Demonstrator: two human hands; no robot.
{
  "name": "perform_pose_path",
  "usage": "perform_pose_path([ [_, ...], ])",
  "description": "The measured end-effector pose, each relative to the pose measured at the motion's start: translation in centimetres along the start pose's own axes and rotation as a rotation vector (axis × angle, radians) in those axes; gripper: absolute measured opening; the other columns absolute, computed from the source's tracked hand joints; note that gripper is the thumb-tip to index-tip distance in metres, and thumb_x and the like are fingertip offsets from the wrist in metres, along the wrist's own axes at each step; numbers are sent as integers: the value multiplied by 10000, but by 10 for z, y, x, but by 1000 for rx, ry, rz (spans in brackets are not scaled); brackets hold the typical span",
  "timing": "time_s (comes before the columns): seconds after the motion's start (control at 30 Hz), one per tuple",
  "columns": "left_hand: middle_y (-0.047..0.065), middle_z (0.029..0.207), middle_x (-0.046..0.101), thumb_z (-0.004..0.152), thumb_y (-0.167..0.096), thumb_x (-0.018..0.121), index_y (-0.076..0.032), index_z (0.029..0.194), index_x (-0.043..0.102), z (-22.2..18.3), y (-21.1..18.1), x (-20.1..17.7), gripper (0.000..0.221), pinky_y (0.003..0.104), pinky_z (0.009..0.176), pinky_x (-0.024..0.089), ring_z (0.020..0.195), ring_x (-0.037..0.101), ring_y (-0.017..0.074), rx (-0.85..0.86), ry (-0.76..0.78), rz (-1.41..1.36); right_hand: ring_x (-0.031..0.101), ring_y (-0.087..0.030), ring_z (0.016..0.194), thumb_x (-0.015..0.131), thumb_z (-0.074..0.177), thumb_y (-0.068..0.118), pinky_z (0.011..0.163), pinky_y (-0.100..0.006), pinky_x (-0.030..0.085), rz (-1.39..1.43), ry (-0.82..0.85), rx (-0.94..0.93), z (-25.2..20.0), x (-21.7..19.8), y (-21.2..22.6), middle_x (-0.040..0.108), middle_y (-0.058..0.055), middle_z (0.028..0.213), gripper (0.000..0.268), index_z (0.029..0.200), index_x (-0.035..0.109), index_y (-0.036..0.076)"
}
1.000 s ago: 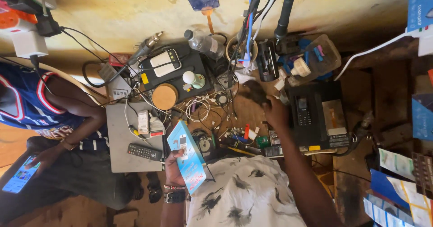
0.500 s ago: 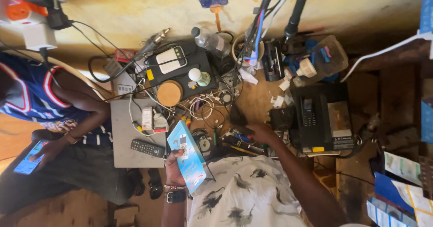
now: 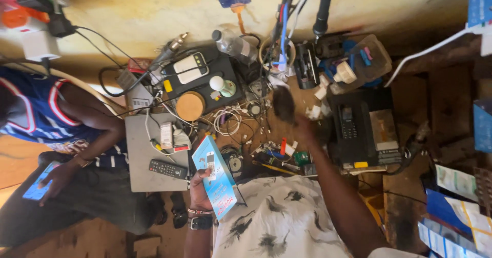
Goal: Repairing a circuit board by inspecting and assembling small electronic components
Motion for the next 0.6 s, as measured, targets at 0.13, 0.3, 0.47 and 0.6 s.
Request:
perform_pose_path([
  [0.13, 90, 905, 643, 651, -115, 558, -90, 1013, 567, -9, -3, -2, 362, 383, 674, 481, 769, 612, 273, 17, 10, -41, 530, -314, 694, 513, 625, 48, 601, -431, 395, -183, 152, -463, -14, 68, -23, 563, -144, 765, 131, 750, 522, 85],
  [0.3, 40, 830, 634, 639, -179, 574, -158, 956, 586, -11, -4, -6, 319, 440, 599, 484, 719, 599, 259, -35, -36, -48, 596, -375, 791, 467, 687, 130, 626, -474, 462, -416, 428, -214, -82, 16, 38, 605, -172, 859, 182, 857, 529, 111],
  [0.47, 82, 896, 648, 645, -127, 579, -109, 1010, 575, -8, 0, -2, 365, 418, 647, 493, 760, 620, 275, -12, -15, -56, 581, -377, 832, 521, 685, 124, 694, -462, 439, -185, -92, -311, -91, -13, 5, 607, -202, 919, 549, 1228, 452, 162],
  [0.6, 71, 852, 651, 638, -110, 573, -114, 979, 583, -1, 5, 5, 341, 385, 630, 491, 720, 621, 254, -26, -36, -25, 483, -356, 1071, 510, 724, 81, 835, -436, 431, -211, -360, -345, -60, -22, -10, 473, -209, 1199, 550, 1267, 422, 89],
])
Point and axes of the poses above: each hand's wrist, its own z-axis towards the middle knuckle, its own x-axis out of the palm, y = z × x, the point moved 1 cm from there along z, towards the middle knuckle
